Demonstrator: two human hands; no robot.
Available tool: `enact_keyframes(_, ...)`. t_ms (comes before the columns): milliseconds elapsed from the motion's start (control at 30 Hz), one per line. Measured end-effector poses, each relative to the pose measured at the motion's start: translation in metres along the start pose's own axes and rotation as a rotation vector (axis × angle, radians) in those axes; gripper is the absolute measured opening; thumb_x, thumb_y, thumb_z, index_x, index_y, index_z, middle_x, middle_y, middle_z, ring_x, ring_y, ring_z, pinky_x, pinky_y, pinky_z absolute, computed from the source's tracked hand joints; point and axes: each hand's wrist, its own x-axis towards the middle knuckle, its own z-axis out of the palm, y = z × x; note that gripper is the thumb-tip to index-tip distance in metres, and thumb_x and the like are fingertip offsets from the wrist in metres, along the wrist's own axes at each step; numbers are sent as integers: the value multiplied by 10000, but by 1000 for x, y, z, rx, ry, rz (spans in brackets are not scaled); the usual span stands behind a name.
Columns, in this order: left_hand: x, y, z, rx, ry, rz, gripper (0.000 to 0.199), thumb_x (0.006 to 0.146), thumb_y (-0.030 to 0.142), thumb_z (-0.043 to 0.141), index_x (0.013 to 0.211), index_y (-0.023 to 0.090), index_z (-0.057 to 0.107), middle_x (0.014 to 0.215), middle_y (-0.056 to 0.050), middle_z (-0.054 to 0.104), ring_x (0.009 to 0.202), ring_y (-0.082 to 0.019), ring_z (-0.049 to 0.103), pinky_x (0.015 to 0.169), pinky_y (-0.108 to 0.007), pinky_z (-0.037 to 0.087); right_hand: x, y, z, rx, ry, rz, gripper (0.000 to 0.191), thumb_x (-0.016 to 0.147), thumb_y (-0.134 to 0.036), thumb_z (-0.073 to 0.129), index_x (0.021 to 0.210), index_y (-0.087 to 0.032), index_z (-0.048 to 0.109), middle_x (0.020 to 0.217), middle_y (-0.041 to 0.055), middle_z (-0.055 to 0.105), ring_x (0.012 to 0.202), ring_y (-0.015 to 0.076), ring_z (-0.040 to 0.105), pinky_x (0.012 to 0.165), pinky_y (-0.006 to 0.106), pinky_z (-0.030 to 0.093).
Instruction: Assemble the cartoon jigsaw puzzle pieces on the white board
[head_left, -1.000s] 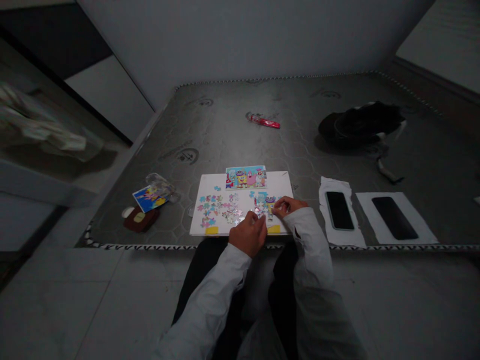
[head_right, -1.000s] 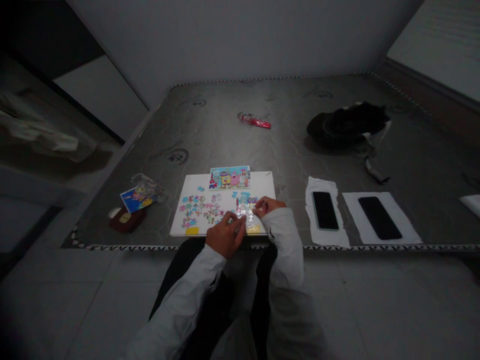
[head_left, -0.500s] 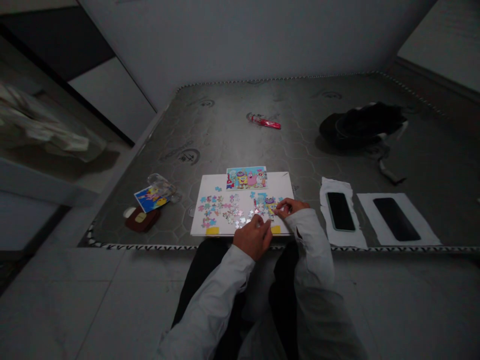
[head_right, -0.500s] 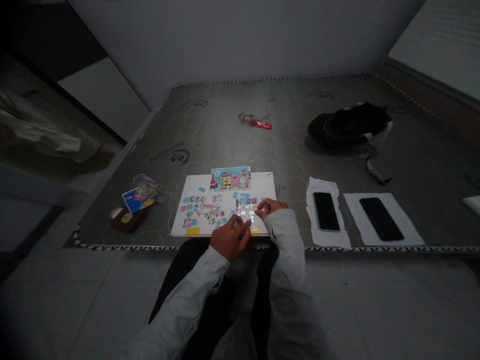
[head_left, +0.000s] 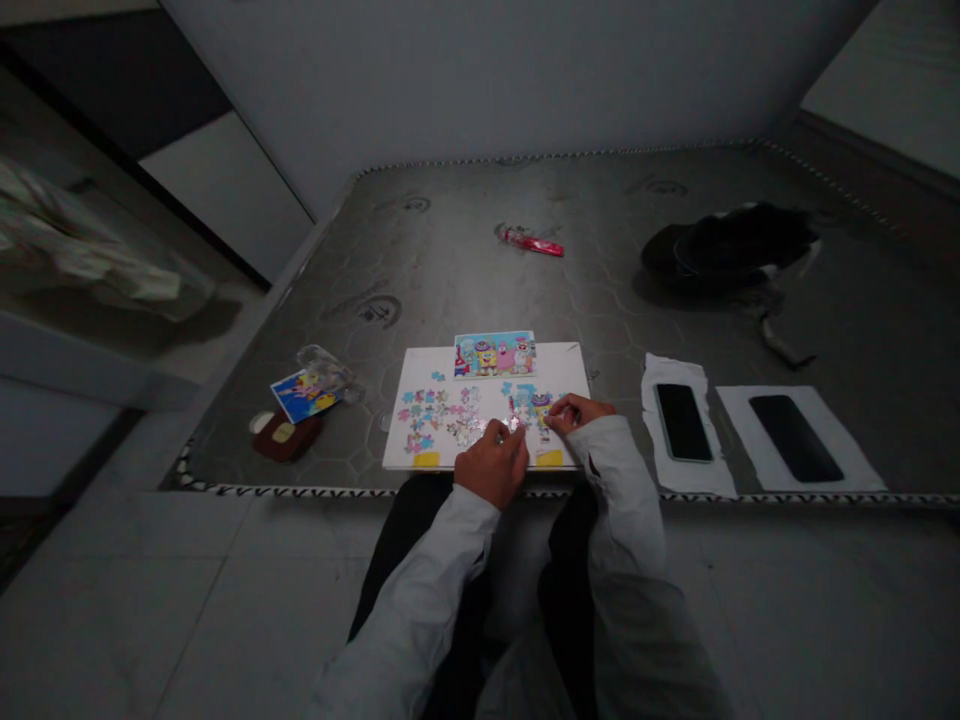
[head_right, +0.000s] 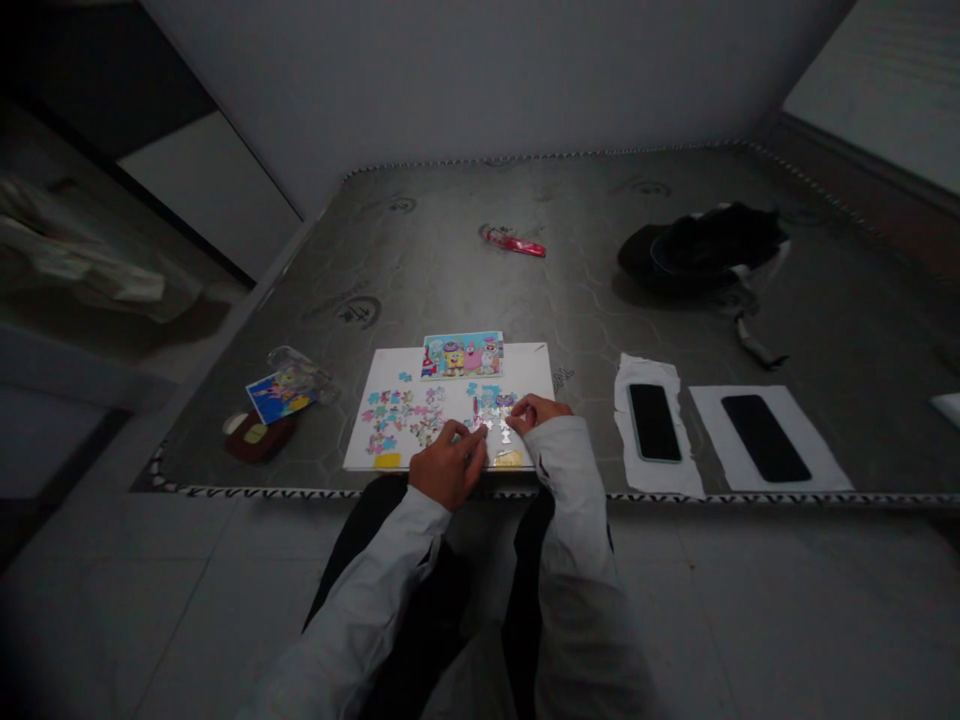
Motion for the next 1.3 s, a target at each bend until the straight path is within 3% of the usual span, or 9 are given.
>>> enact_keyframes(233,1,0,-4,0,-57,2,439,1107,397,477,1483,403,704,1320,-65,719,981,-217,762,689,-283,559,0,-1,-1,-6,-17,0,146,722,-386,822,790,-262,786,634,-29,679,603,141,589,600,264,415)
enact_keyframes(800,2,0,-2,-24,-60,-5,439,1109,400,478,1485,386,703,1354,-73,701,979,-222,758,710,-303,583,3,8,5,-24,17,18,189,715,-418,830,809,-257,799,659,-17,697,619,145,594,600,262,414)
enact_keyframes(1033,1,0,1,-21,-48,3,436,1117,398,477,1499,383,688,1343,-76,702,989,-221,761,713,-306,585,7,18,3,-13,-36,-42,250,719,-493,824,824,-268,798,651,-21,686,602,143,591,575,252,405)
enact_keyframes(1300,1,1,1,-20,-40,-3,442,1115,390,475,1504,397,685,1331,-80,694,972,-214,753,719,-303,590,3,9,3,-31,-11,-27,190,730,-441,816,808,-270,791,634,-30,673,592,142,592,589,257,427)
